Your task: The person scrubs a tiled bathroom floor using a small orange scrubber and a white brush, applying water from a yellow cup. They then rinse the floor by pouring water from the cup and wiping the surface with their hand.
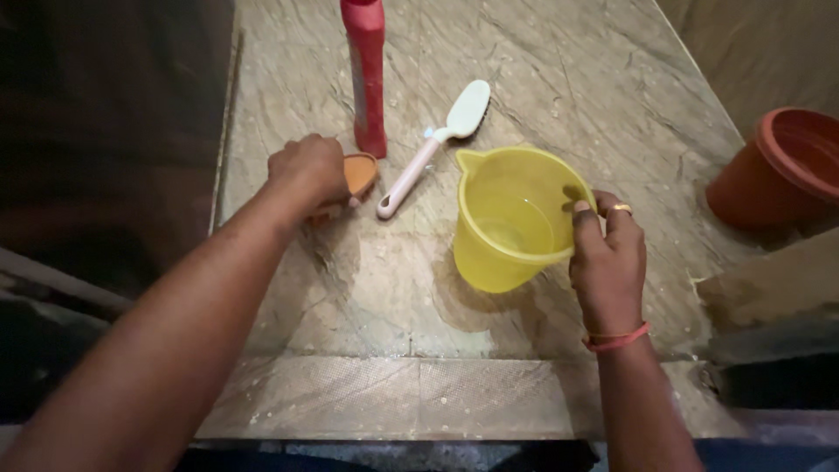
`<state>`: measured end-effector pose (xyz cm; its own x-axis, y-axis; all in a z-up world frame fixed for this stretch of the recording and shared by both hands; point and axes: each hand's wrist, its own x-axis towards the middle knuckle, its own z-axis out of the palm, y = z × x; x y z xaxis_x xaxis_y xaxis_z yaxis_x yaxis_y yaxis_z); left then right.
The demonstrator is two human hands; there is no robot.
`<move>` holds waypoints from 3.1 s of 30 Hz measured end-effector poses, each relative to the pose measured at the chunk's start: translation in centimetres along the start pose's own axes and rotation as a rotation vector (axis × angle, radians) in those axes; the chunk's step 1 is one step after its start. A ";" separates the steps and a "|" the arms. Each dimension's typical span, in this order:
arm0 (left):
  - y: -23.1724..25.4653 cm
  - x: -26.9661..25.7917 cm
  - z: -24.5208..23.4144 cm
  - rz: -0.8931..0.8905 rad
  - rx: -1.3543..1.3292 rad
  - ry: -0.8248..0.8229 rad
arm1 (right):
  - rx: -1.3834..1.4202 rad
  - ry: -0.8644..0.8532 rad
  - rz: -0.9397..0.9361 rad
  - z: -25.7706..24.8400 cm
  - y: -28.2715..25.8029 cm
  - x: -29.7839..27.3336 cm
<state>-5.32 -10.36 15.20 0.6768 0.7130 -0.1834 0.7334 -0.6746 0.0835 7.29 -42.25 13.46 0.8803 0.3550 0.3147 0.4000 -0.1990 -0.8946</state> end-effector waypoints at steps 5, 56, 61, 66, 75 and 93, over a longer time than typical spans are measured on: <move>-0.7 1.9 0.6 -0.081 -0.004 0.073 | 0.011 -0.010 0.008 -0.2 0.3 0.0; -3.0 7.6 0.9 -0.076 0.022 0.103 | 0.098 -0.010 0.085 0.0 -0.3 -0.1; -2.2 4.0 1.0 -0.043 0.028 0.088 | -0.050 0.022 -0.096 0.0 0.5 0.1; -1.0 0.0 0.8 -0.003 -0.006 0.079 | -0.137 0.065 -0.203 -0.1 1.6 0.4; -0.2 -5.0 0.7 0.069 0.008 0.075 | -0.234 0.114 -0.194 -0.5 1.9 0.9; 2.3 -13.1 -0.2 0.248 0.074 -0.098 | -0.140 0.127 0.159 -3.2 1.9 2.5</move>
<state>-12.45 -21.23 17.96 0.8231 0.5048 -0.2602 0.5368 -0.8411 0.0663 11.08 -44.66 13.57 0.9567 0.1927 0.2183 0.2770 -0.3707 -0.8865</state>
